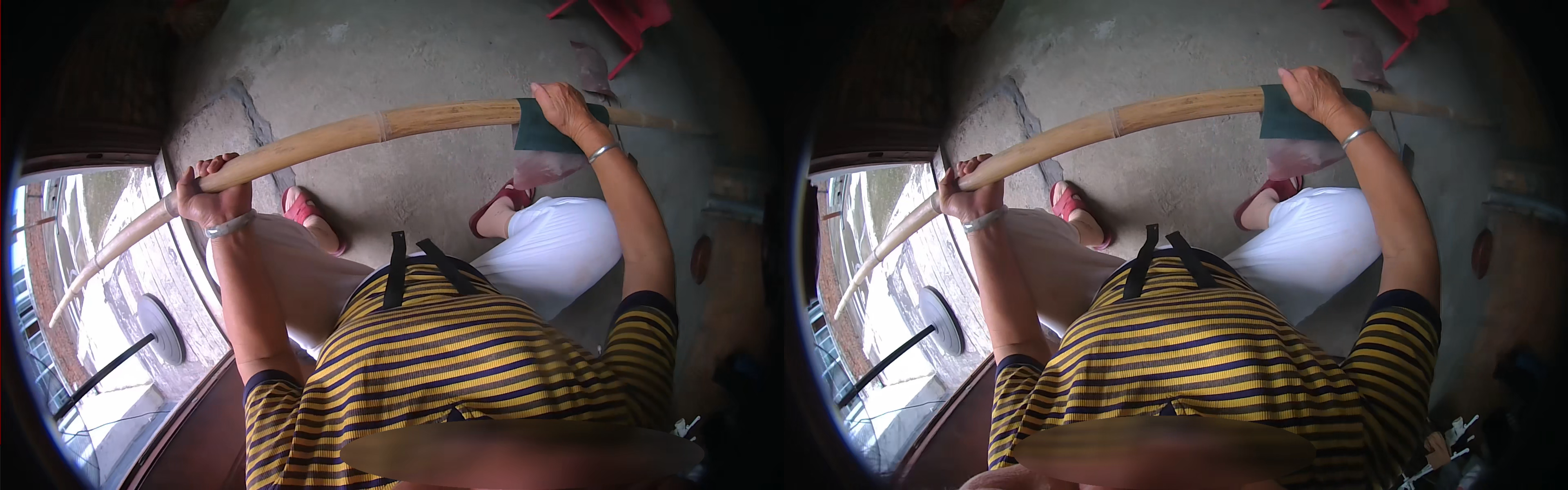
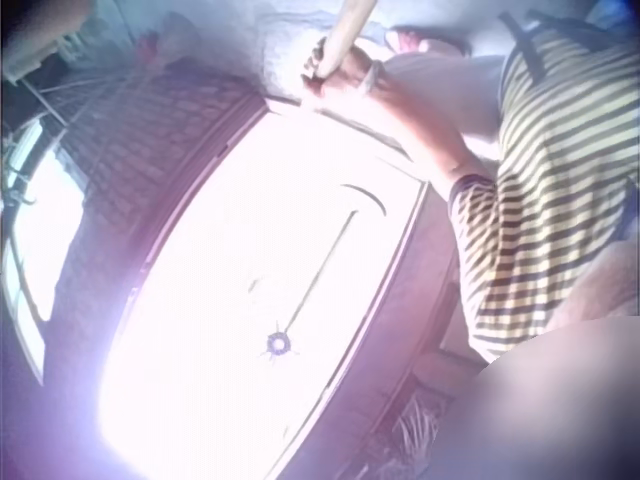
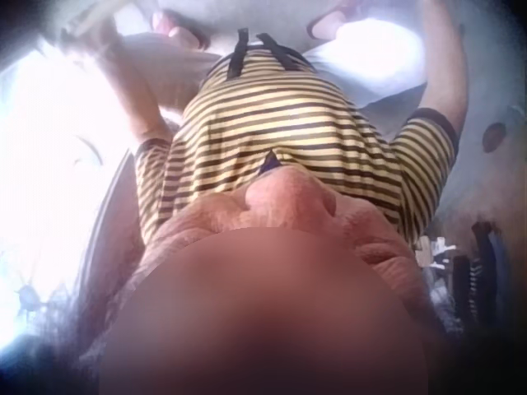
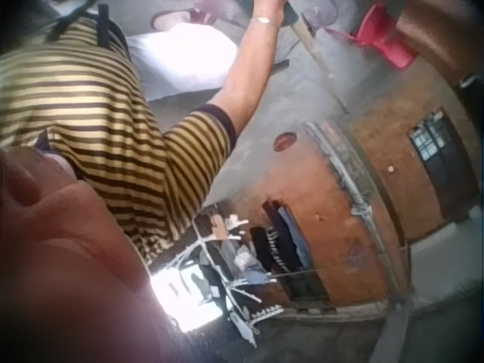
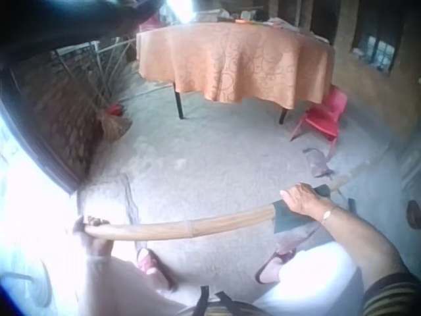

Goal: The person is sanding a long bamboo pole using a piece of sandpaper.

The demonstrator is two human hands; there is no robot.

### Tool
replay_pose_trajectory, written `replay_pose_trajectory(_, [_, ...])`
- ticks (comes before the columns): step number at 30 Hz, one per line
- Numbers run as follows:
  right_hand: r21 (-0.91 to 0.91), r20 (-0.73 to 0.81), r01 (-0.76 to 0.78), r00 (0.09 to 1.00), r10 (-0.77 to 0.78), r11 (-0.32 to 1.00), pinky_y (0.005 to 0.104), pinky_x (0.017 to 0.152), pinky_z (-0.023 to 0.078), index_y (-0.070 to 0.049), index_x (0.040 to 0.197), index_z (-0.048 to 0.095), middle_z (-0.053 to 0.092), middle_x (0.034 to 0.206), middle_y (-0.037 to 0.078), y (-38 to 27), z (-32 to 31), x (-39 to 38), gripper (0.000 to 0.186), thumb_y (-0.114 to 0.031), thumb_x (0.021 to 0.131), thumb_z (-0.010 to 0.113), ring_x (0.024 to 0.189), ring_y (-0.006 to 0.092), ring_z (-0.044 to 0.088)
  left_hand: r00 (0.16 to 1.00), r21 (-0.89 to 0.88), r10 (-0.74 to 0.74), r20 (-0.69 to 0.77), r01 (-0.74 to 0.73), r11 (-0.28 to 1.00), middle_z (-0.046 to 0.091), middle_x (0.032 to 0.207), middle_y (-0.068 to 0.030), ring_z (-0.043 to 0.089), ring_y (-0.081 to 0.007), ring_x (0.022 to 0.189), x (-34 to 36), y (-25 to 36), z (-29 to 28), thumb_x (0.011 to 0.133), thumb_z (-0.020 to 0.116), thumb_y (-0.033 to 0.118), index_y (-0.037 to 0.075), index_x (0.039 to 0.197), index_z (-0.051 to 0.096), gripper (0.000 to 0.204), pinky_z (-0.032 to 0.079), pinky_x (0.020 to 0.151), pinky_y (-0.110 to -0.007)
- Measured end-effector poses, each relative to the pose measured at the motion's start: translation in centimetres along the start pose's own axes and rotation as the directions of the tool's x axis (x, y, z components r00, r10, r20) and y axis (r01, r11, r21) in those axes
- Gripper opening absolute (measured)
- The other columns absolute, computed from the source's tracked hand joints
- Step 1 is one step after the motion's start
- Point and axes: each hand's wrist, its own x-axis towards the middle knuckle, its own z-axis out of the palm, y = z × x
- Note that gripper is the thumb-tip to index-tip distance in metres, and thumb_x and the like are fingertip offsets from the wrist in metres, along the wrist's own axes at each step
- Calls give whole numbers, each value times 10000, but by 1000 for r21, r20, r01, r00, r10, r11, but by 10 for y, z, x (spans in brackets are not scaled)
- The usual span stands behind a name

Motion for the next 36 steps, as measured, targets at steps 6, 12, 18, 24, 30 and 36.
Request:
replay_pose_trajectory(6, [24, 58, 143, 988, -145, 989, 461, 644, 453, -4, 677, 582, 580, 699, 232, -138, 25, 38, 414, -302, 889, 390, 703, 425, 555, 995, 18, 56, -77, -55, 998, 377, 568, -37, 444, -196, 560, 6, 3, -7, 644, 528, 175, 63, 618, 400, 172, 399, 719, -360])
replay_pose_trajectory(12, [42, -106, 100, 990, -95, 994, 448, 631, 482, -55, 738, 609, 605, 691, 197, -59, 0, 4, 352, -278, 894, 386, 673, 393, 583, 1000, 10, -6, 17, 6, 1000, 380, 573, -41, 436, -199, 553, 2, 3, -1, 660, 523, 186, 57, 633, 399, 181, 396, 714, -359])
replay_pose_trajectory(18, [82, -57, 186, 982, -182, 979, 464, 610, 456, -19, 666, 555, 581, 692, 213, -159, 24, 35, 355, -262, 881, 410, 664, 422, 550, 997, -28, 72, 41, -71, 997, 395, 559, -22, 445, -196, 535, 6, 2, -11, 643, 548, 199, 61, 645, 417, 189, 395, 679, -345])
replay_pose_trajectory(24, [58, 10, 119, 993, -120, 991, 452, 651, 489, -18, 669, 611, 607, 714, 226, -121, 8, 25, 425, -312, 887, 395, 701, 407, 592, 999, -19, 16, 48, -15, 1000, 391, 558, -20, 453, -188, 547, 1, 3, -8, 641, 560, 194, 67, 661, 425, 187, 395, 699, -352])
replay_pose_trajectory(30, [55, -95, 155, 984, -149, 986, 454, 642, 486, -31, 667, 612, 612, 713, 212, -134, 10, 21, 351, -247, 878, 433, 670, 402, 589, 994, -26, 40, 99, -37, 999, 397, 561, -16, 451, -186, 552, 3, 3, -9, 646, 563, 214, 66, 663, 424, 203, 393, 701, -358])
replay_pose_trajectory(36, [78, -72, 204, 977, -199, 976, 436, 624, 504, -49, 755, 623, 610, 683, 199, -162, 15, 30, 321, -270, 886, 429, 670, 390, 604, 998, -11, 44, 49, -44, 999, 403, 573, -16, 455, -185, 554, 2, 8, -12, 650, 559, 215, 61, 670, 428, 203, 394, 697, -356])
